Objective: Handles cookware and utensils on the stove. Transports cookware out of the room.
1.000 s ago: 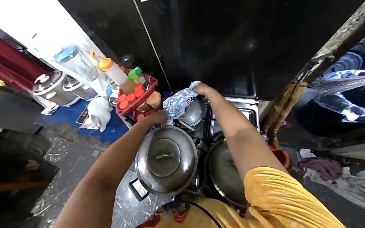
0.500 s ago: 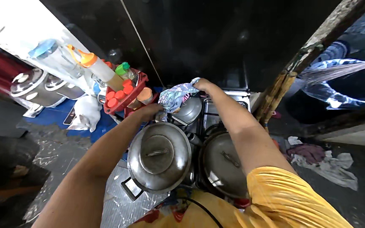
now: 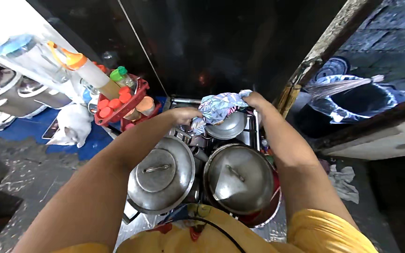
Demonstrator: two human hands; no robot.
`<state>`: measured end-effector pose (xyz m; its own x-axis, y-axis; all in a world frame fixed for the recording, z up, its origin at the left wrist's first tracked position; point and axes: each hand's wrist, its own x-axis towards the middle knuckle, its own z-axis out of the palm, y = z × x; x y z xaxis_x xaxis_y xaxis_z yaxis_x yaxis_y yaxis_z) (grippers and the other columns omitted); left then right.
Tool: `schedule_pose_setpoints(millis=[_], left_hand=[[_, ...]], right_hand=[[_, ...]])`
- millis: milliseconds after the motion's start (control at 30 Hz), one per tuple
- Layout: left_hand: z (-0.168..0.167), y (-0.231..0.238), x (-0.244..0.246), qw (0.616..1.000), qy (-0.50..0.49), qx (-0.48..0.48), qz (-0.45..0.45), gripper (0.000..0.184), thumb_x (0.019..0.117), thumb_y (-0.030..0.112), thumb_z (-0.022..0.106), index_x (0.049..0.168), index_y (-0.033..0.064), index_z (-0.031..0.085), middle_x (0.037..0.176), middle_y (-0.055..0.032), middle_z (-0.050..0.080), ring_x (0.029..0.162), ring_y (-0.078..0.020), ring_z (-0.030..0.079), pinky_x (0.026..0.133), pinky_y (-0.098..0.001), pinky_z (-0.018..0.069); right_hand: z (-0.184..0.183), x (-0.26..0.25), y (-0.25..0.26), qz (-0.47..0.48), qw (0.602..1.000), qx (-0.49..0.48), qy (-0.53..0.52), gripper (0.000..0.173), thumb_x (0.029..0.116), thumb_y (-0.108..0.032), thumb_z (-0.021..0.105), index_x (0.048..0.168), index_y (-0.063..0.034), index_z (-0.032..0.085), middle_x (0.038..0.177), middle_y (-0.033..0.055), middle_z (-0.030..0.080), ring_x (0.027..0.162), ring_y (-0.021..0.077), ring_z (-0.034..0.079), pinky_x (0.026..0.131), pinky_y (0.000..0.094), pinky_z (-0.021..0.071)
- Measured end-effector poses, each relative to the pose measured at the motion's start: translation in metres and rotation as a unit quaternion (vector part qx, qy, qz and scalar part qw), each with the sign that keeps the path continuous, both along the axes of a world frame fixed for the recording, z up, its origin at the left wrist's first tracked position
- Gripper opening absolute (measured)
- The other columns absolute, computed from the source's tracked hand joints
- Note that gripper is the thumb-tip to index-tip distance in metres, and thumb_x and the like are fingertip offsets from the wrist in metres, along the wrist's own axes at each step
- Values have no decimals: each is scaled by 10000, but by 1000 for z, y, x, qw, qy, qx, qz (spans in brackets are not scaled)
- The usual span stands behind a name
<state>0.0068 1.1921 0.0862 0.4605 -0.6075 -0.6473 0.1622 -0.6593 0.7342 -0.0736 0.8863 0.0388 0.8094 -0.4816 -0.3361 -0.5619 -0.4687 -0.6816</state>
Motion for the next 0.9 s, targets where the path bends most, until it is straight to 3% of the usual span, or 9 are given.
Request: schedule_pose_setpoints(millis=[33, 100, 233, 433, 533, 633, 767, 833, 900], left_hand=[[-1, -9, -3, 1000, -2, -5, -8, 390, 1013, 190, 543, 1376, 49, 514, 1140, -140, 642, 949, -212, 638, 827, -420, 547], [3, -26, -8, 1000, 0, -4, -21, 451, 1031, 191, 541, 1455, 54, 473, 1282, -186, 599, 1085, -257, 616, 938, -467, 519], [11, -52, -15, 998, -7, -5, -59, 509, 1051, 191, 527, 1525, 59, 398, 1407, -215, 533, 1213, -292, 576, 1018, -492, 486], [25, -73, -3, 981, -130, 67, -124, 453, 1040, 197, 566, 1461, 61, 469, 1333, -217, 586, 1142, -318, 602, 941, -530, 501], [51, -62, -1, 979, -185, -9, -80, 376, 1034, 162, 567, 1391, 48, 530, 1235, -195, 620, 1011, -266, 614, 835, -469, 513], [88, -38, -2, 969, -205, -136, -16, 314, 1040, 143, 552, 1337, 38, 543, 1177, -149, 637, 958, -185, 621, 805, -383, 525], [147, 29, -25, 918, -270, -288, 45, 225, 1032, 113, 506, 1222, 26, 591, 1059, -89, 685, 929, -143, 676, 825, -349, 584], [178, 83, -56, 887, -377, -261, 43, 220, 1030, 139, 508, 1187, 61, 641, 1041, -35, 697, 920, -85, 674, 829, -304, 582], [196, 145, -97, 846, -516, -136, 15, 192, 1017, 205, 531, 1136, 122, 657, 983, -6, 673, 883, -85, 648, 789, -346, 561]], right_hand=[[-1, -8, -8, -15, 1000, 3, -5, 493, 1024, -314, 594, 1272, 113, 600, 1307, 344, 595, 1257, 481, 565, 1051, 686, 419], [2, -24, -20, -44, 999, 17, -21, 494, 1033, -312, 594, 1296, 106, 595, 1322, 346, 587, 1272, 483, 554, 1062, 685, 411], [-6, -51, -40, -88, 996, 17, -18, 507, 1040, -323, 587, 1291, 118, 592, 1323, 358, 581, 1276, 491, 550, 1061, 689, 409], [5, -68, -35, -111, 993, -5, -28, 522, 1033, -331, 605, 1298, 118, 584, 1320, 361, 581, 1276, 502, 547, 1064, 698, 403], [23, -69, -27, -136, 983, -6, -122, 502, 1017, -326, 613, 1283, 99, 593, 1246, 346, 619, 1183, 487, 603, 997, 701, 450], [58, -69, -7, -142, 960, 31, -240, 475, 1035, -318, 572, 1346, 42, 557, 1240, 246, 639, 1135, 333, 641, 992, 577, 505], [112, -78, 42, -93, 922, 87, -365, 429, 1036, -338, 571, 1361, -60, 561, 1231, 61, 661, 1111, 113, 650, 988, 379, 554], [133, -83, 75, -38, 929, 93, -357, 376, 1042, -333, 569, 1319, -80, 591, 1157, 17, 681, 1031, 73, 666, 935, 345, 573], [141, -85, 114, 28, 948, 80, -308, 336, 1053, -311, 557, 1276, -64, 606, 1062, 20, 686, 923, 64, 672, 861, 338, 591]])
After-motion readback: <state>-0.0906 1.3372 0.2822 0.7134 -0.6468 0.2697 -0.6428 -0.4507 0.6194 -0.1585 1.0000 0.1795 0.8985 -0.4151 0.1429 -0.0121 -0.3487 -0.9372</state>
